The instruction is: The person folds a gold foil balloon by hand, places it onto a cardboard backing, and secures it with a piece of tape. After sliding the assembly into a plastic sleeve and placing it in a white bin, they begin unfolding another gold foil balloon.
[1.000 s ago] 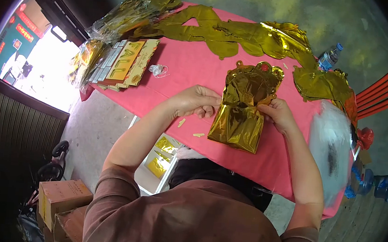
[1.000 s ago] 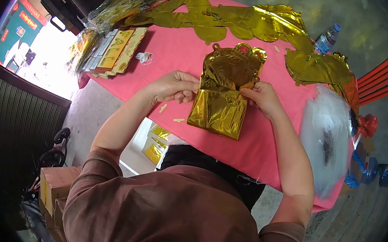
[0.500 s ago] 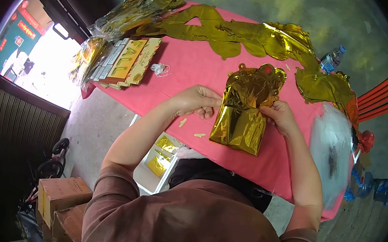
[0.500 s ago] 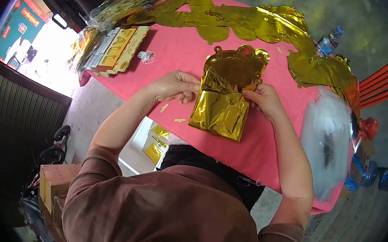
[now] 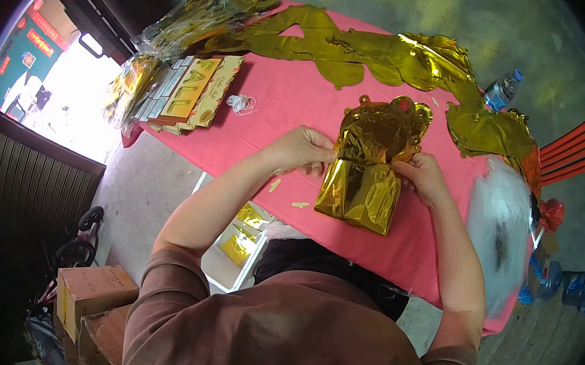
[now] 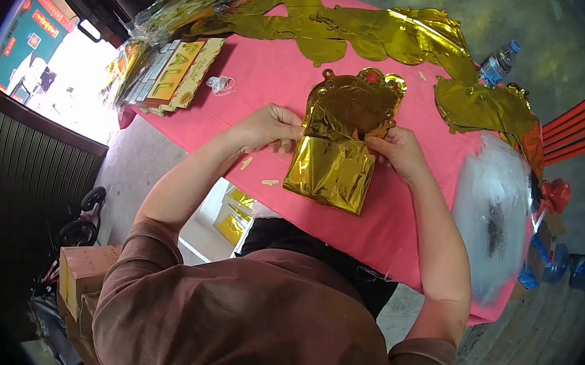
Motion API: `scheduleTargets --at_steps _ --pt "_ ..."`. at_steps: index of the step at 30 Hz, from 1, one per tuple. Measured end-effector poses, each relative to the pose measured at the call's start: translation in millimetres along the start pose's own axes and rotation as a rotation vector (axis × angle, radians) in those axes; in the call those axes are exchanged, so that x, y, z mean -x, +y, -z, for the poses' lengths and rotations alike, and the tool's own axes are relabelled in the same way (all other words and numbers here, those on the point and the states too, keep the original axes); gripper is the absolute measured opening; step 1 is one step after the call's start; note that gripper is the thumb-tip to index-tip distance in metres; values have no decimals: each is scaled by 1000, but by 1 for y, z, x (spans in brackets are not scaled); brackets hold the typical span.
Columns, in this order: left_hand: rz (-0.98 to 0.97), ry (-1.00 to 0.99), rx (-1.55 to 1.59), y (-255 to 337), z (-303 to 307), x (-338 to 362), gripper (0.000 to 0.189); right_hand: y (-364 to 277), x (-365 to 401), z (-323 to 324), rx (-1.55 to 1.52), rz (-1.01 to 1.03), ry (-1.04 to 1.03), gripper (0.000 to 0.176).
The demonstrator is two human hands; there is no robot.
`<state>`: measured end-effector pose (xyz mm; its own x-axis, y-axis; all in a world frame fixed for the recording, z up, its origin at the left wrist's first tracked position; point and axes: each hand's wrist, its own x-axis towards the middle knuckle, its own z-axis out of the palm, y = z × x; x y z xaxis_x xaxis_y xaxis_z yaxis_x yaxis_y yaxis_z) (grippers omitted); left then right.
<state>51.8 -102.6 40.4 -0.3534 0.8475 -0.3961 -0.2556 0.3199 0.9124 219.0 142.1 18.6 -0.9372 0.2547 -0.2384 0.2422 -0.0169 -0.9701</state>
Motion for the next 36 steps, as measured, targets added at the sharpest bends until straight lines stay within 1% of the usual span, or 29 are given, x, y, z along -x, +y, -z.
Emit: scheduleTargets --at_steps 3,5,6,8,12,14,18,20,21,23,27,29,31,33,35,36 --pt "-42 13 -21 -1 -2 -3 12 -1 0 -2 23 -3 3 10" --pt "-65 116 -127 2 -9 -3 8 -1 0 -2 36 -3 12 10" --pt "-66 117 -127 -2 -9 -7 8 0 -1 -2 39 4 9 9" --pt "-173 118 -145 -13 -9 -15 6 2 -1 -2 42 11 6 9" --pt "-243 193 -137 -15 -19 -14 7 1 0 -4 50 14 21 8" --pt "-435 328 -309 -34 -15 -26 12 1 0 -5 63 19 21 7" --pt "-382 296 -257 -26 -23 -18 13 -3 1 -7 112 17 44 7" --pt "-570 306 -53 -33 -27 -22 16 -1 1 -6 118 9 49 8" --pt "-569 304 -53 -31 -29 -20 16 1 -1 -5 105 11 42 10" --pt "-555 224 -29 -26 -30 -15 17 3 -2 -4 93 13 35 13" --pt "-567 211 -66 -34 -25 -20 15 3 -2 -4 101 10 36 14" --pt "-572 196 -103 -43 -18 -25 10 4 -2 -4 95 20 34 15" --pt "-539 220 -128 -40 -21 -21 7 2 0 -7 95 24 46 10" --pt "-505 244 -154 -37 -24 -16 8 3 -1 -7 93 27 43 11" --pt "-429 305 -260 -33 -24 -11 13 3 0 -6 90 31 42 11" --pt "-429 303 -261 -32 -24 -10 13 0 1 -7 101 37 42 11"
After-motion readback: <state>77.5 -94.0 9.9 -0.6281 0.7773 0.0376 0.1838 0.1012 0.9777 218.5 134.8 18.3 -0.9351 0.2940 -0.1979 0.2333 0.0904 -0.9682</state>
